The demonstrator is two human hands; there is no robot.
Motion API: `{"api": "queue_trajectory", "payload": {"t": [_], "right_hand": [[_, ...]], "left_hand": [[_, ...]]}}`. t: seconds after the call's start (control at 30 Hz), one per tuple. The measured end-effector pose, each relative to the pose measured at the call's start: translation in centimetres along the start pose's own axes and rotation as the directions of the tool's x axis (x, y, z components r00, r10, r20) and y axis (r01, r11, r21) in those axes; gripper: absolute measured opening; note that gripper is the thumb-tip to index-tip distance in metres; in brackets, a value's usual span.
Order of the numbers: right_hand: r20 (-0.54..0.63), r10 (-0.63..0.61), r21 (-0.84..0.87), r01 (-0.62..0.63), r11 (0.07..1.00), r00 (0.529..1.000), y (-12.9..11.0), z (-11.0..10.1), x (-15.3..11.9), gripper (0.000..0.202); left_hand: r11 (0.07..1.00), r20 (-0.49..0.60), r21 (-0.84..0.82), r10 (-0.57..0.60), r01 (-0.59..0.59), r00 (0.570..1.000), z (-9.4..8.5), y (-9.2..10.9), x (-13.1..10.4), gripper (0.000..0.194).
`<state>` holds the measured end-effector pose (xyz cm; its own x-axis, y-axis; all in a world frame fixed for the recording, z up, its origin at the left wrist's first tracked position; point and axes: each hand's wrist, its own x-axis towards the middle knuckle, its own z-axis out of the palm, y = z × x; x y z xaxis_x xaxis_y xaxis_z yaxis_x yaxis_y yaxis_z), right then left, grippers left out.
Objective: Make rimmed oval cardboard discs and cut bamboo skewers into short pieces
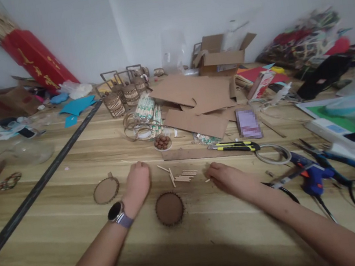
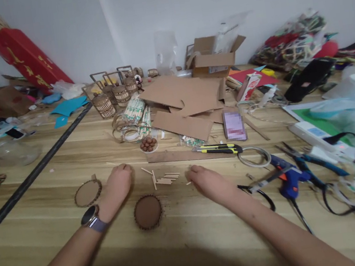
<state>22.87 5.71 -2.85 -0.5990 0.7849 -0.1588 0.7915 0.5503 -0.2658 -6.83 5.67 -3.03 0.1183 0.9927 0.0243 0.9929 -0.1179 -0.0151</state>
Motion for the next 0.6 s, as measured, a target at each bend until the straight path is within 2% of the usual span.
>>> {"api": "queue_trajectory", "payload": {"t": [0.1, 0.17, 0.23, 0.33, 0.43, 0.53, 0.6], "right_hand": [[-0.003, 0.058, -0.010, -0.058, 0.998, 0.998, -0.2, -0.2, 0.5, 0.020], [-0.003, 0.092, -0.016, -0.092, 0.996, 0.996, -0.3, -0.3, 0.7, 0.018], [0.000, 0.117, -0.022, -0.117, 0.993, 0.993, -0.5, -0.3, 0.8, 0.017], [-0.004, 0.150, -0.028, -0.150, 0.988, 0.989, -0.6, -0.3, 0.8, 0.017], [-0.029, 0.182, -0.033, -0.183, 0.983, 0.983, -0.8, -0.4, 1.2, 0.018], [-0.075, 0.175, -0.039, -0.178, 0.983, 0.982, -1.8, -0.5, 2.0, 0.020], [-0.098, 0.116, -0.037, -0.120, 0.992, 0.988, -3.2, -0.4, 3.0, 0.019]], "left_hand": [[0.990, 0.007, -0.072, 0.121, -0.120, 0.993, -0.5, 2.1, -0.3, 0.033], [0.987, -0.006, -0.092, 0.135, -0.134, 0.991, -1.0, 2.2, -0.1, 0.033], [0.993, -0.037, -0.076, 0.089, -0.092, 0.995, -1.4, 1.0, 0.9, 0.035], [1.000, -0.057, -0.021, 0.000, -0.001, 0.998, -1.3, -2.3, 3.4, 0.038], [1.000, -0.008, 0.010, 0.014, -0.014, 1.000, -0.6, -5.1, 5.7, 0.037], [0.999, 0.028, 0.038, 0.017, -0.018, 0.999, 0.0, -6.3, 6.7, 0.038], [0.999, 0.040, 0.051, 0.001, -0.003, 0.999, 0.1, -6.6, 6.7, 0.038]]}}
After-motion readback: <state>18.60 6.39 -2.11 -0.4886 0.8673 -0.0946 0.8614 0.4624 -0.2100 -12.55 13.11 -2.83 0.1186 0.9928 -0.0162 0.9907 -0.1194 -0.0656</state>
